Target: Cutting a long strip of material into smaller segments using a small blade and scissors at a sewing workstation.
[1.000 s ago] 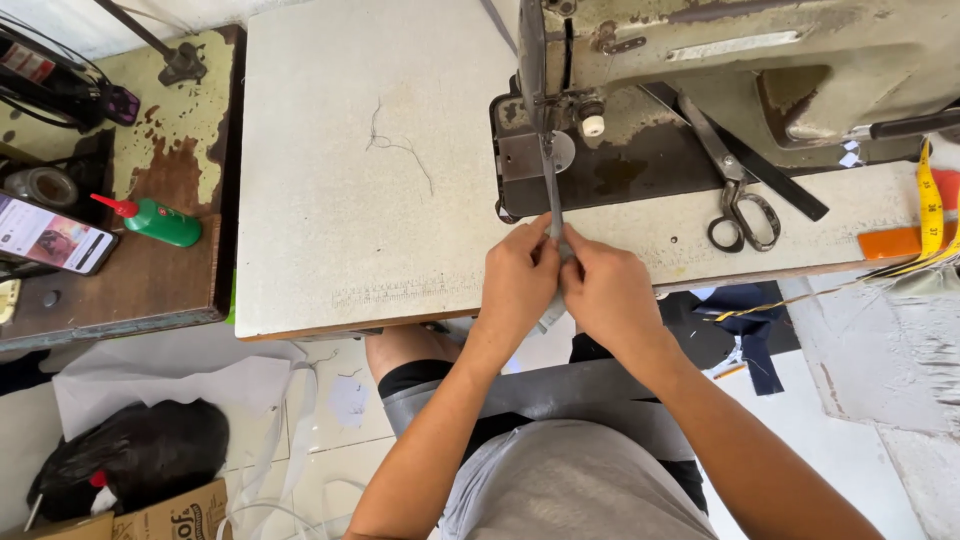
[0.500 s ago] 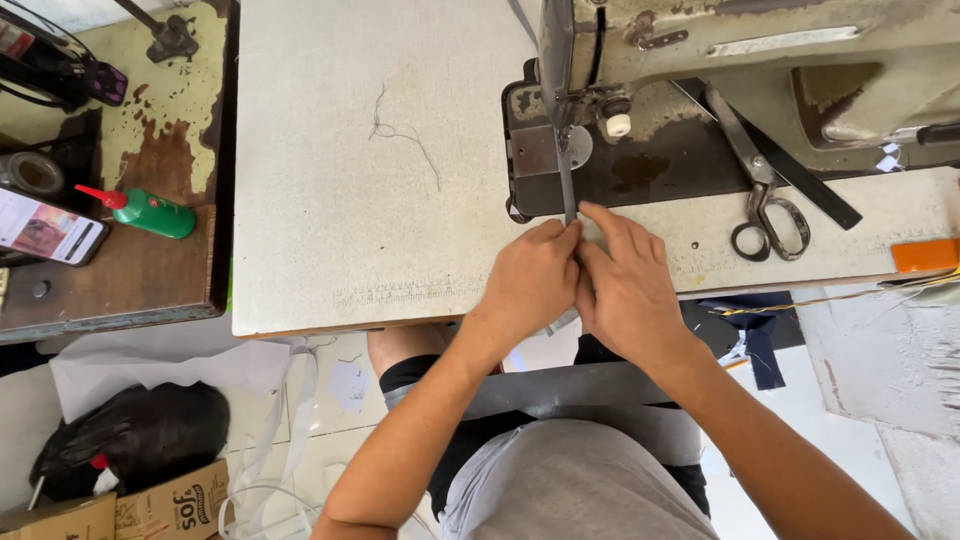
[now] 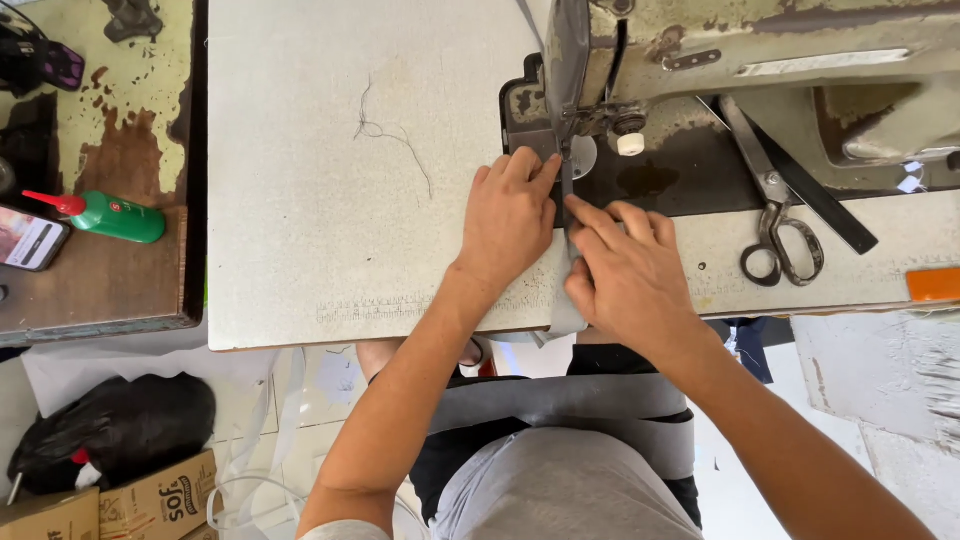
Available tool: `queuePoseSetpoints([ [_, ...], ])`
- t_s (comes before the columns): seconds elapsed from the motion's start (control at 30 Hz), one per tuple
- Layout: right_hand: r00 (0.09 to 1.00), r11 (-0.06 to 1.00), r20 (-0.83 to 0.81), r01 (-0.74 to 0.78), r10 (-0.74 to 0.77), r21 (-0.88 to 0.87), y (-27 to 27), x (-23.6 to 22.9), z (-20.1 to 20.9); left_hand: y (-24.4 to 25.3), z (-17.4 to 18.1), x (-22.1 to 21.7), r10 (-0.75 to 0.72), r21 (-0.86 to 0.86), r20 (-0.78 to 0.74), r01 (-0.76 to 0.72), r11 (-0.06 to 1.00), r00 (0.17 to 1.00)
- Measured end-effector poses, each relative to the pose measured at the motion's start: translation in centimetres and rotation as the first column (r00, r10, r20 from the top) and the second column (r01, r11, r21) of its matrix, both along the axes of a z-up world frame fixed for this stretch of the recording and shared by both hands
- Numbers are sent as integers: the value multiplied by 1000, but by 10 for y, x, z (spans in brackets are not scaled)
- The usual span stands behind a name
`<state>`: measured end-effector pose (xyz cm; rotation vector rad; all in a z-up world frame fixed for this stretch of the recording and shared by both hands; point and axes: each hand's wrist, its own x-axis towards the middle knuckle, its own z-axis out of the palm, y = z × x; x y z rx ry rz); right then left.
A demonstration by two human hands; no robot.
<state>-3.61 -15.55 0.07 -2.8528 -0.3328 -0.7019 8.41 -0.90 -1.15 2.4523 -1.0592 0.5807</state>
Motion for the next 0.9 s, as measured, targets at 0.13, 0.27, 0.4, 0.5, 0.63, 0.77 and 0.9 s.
queuePoseSetpoints([
  [0.13, 1000, 1000, -5, -3, 3, -2, -4, 15, 0, 0, -2, -3, 5, -15, 11, -5, 1000, 1000],
  [0.27, 1000, 999, -2, 21, -21, -25, -6, 23, 1, 6, 10, -31, 8, -106, -97, -18, 994, 995],
  [0.4, 997, 997, -52, 51, -48, 63, -6, 22, 5, 11, 16, -81, 33, -211, -222, -81, 974, 974],
  [0.5, 999, 943, -18, 41, -38, 331, 1, 10, 9, 8, -4, -83, 14, -286, -344, -119, 951, 939],
  [0.63, 957, 680, -271, 265, -100, 684, 22, -26, 44, 11, 31, -92, -30, -371, -714, -342, 863, 700],
  [0.77, 873, 376, -486, 435, 47, 818, 26, -37, 32, 12, 43, -99, -128, -401, -830, -422, 813, 542],
  [0.9, 920, 668, -368, 356, -130, 654, 32, -49, 13, 7, 28, -104, -115, -470, -703, -336, 816, 702],
])
